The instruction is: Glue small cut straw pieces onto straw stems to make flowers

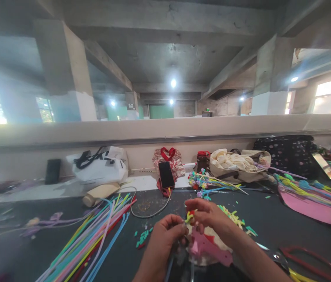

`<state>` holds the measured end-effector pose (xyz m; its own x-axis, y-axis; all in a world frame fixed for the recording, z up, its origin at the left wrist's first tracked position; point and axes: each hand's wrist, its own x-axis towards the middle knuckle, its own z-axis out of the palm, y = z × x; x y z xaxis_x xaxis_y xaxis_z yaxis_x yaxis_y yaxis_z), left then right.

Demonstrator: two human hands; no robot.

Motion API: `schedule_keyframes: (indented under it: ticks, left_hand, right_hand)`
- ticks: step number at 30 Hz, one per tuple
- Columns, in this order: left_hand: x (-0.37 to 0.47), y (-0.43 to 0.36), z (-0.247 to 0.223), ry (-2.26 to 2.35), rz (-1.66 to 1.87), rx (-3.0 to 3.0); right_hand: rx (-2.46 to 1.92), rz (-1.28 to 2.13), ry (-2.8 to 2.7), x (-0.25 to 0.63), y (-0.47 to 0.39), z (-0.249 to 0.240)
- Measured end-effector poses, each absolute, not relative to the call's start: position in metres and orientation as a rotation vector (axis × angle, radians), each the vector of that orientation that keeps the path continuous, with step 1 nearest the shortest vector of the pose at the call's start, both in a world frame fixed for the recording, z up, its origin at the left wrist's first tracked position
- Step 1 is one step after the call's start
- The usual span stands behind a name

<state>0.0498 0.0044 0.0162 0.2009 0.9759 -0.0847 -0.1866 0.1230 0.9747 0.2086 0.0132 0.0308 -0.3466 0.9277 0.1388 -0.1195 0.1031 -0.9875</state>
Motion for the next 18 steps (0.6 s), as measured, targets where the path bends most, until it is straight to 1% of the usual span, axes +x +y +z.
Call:
schedule_keyframes:
  ticks: [4, 9, 18]
  left_hand:
    - [0.050, 0.004, 0.015, 0.923, 1.012, 0.988]
    - [0.052, -0.001, 0.021, 0.938, 0.973, 0.978]
    - [0.055, -0.005, 0.023, 0.928, 1.122, 1.000]
  right_hand:
    - [-0.767, 1.469, -1.586, 0.212, 0.010, 0.033]
    - [-0.827, 1.361, -1.615, 0.209, 0.012, 0.028]
    - [-0.952, 1.228, -1.706, 0.204, 0.011, 0.032]
